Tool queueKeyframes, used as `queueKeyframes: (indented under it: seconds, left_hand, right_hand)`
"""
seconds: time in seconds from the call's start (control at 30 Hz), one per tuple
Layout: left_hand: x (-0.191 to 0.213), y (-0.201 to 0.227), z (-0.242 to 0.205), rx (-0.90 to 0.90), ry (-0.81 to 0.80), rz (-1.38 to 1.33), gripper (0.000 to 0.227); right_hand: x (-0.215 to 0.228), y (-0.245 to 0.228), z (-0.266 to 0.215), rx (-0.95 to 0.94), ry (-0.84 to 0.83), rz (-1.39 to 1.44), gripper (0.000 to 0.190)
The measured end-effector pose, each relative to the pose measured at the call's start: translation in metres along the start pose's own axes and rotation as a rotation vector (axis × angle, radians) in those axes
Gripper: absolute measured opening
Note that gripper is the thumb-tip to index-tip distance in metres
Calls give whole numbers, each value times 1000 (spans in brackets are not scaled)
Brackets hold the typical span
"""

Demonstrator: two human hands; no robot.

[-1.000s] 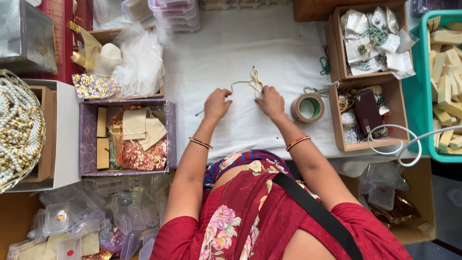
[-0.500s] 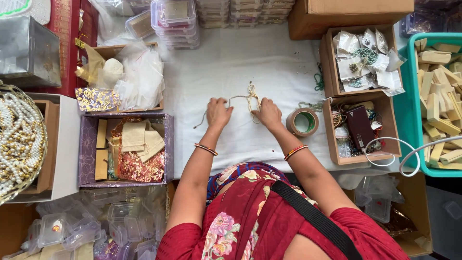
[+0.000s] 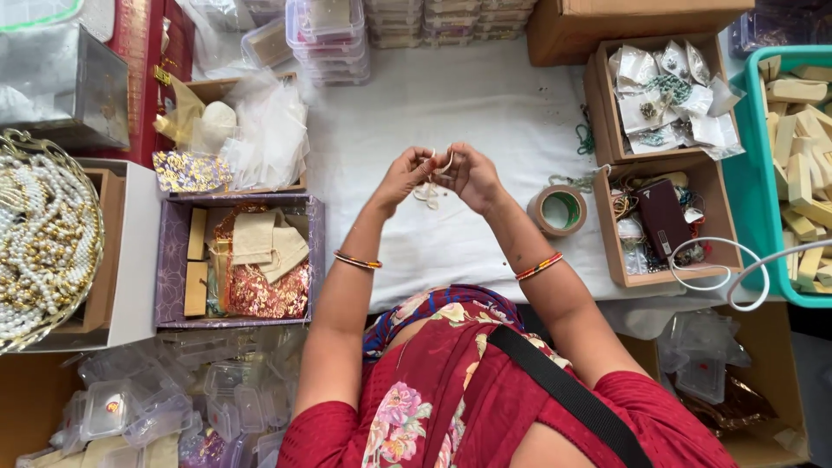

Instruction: The person seals a cardboard box with clear packing tape, smoothing it down and cutting the tape. They then move a basket of jewelry aside and place the sealed box on a stack. Finally, they pick up a beaded necklace, place it into a small plastic bag, and put the bag into a small container.

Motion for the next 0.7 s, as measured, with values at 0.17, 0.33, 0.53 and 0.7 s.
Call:
queueKeyframes:
  seconds: [0.17,0.33,0.53,0.7]
  left_hand:
    - [-1,26,-16,62,-60,382,25]
    - [64,12,-36,-73,184,65,18]
    - [96,14,-76,26,475,359,19]
    - [82,-18,-98,508,479,1097,38]
  right_hand:
    - [-12,-32,-6,55,-73,101,16]
    - [21,-76,-30,192,-21,89,12]
    - [56,-74,-42,116,233,-211,9]
    - [51,-30,-21,-55,137,-411,20]
Point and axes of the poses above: each hand's wrist, its own z-axis towards the middle knuckle, its own x-axis out of the back of the hand, y = z × x, the point moved 8 cm from there along z, towards the middle knuckle, and after that the axes turned 14 degrees about -y, right-handed, at the moved point
